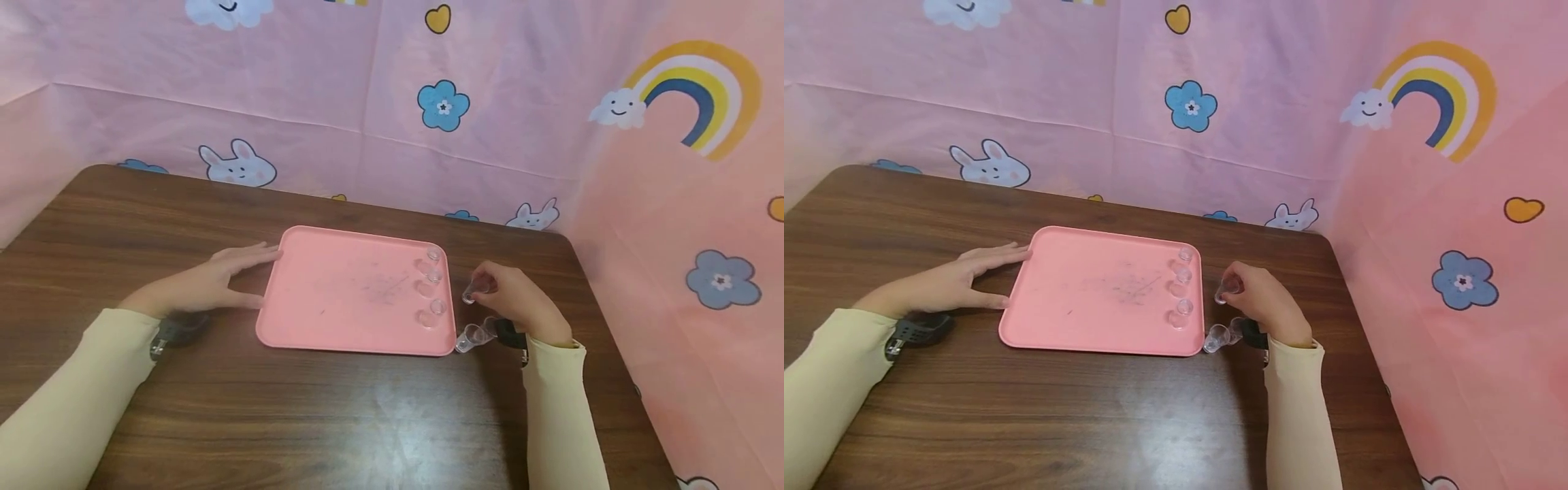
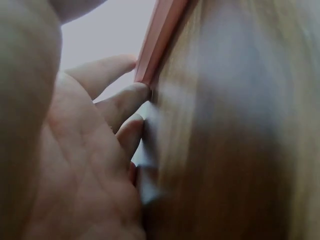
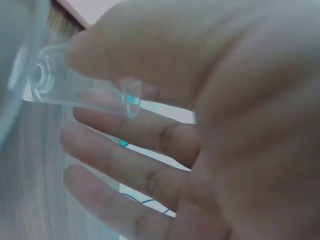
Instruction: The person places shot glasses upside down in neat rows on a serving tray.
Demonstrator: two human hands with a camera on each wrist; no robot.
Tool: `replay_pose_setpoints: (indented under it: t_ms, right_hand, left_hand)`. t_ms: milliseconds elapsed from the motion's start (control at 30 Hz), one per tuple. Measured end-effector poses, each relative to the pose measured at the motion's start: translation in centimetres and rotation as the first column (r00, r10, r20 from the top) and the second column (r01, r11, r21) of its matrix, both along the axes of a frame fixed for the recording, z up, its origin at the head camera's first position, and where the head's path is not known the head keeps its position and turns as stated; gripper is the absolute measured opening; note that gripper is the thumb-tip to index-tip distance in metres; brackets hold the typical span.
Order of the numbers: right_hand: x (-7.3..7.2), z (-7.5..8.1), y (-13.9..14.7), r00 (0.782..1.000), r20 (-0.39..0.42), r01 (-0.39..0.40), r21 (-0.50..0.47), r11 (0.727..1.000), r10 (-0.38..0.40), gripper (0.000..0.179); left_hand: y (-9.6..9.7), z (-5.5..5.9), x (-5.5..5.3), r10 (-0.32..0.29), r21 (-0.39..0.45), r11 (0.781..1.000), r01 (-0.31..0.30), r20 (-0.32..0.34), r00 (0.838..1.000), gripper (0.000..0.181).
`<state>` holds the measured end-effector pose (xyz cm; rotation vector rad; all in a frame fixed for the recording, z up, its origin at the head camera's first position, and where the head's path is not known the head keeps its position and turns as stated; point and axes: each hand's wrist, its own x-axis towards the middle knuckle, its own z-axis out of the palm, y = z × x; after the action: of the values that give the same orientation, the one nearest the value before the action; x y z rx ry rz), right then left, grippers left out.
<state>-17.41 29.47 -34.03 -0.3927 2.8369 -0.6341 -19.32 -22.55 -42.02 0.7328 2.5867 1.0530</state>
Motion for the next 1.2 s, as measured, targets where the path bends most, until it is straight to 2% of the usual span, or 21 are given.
replay_pose_setpoints:
  t_ms: [200, 433, 633, 767, 867, 967, 1067, 1200]
  right_hand:
    - [0.0, 0.3, 0.3, 0.994, -0.109, 0.026, 0.007, 1.000, -0.025, 0.024]
    - [0.0, 0.9, -0.9, 0.971, -0.235, 0.008, -0.122, 0.992, -0.037, 0.028]
    - [0.4, 1.3, -2.5, 0.953, -0.299, -0.026, -0.234, 0.972, -0.046, 0.026]
    - [0.6, 1.5, -3.0, 0.939, -0.334, -0.016, -0.273, 0.962, -0.079, 0.022]
    - [0.7, 1.5, -3.3, 0.939, -0.330, -0.008, -0.296, 0.955, -0.094, 0.023]
    - [0.9, 1.4, -3.8, 0.952, -0.291, -0.009, -0.331, 0.944, -0.093, 0.024]
    - [0.9, 1.3, -4.6, 0.961, -0.265, -0.021, -0.337, 0.941, -0.074, 0.025]
    - [0.9, 1.4, -6.0, 0.968, -0.247, -0.045, -0.321, 0.946, -0.038, 0.029]
  left_hand:
    - [0.1, 0.2, 0.1, -0.024, 0.008, 1.000, 0.024, 0.004, 1.000, 0.090]
    - [-0.2, 0.4, 0.5, -0.008, 0.007, 1.000, 0.008, 0.008, 1.000, 0.089]
    - [-0.5, 0.7, 0.6, 0.013, 0.011, 1.000, -0.014, 0.026, 1.000, 0.089]
    - [-0.3, 1.1, 0.4, 0.016, 0.007, 1.000, -0.016, 0.038, 0.999, 0.089]
    - [-0.2, 1.0, 0.0, 0.009, -0.003, 1.000, -0.009, 0.026, 1.000, 0.089]
    - [0.0, 0.6, -0.3, 0.000, 0.006, 1.000, 0.000, 0.014, 1.000, 0.089]
    - [0.1, 0.2, -0.3, -0.002, 0.010, 1.000, 0.002, 0.025, 1.000, 0.089]
    - [0.1, 0.3, -0.1, -0.003, 0.010, 1.000, 0.003, 0.051, 0.999, 0.089]
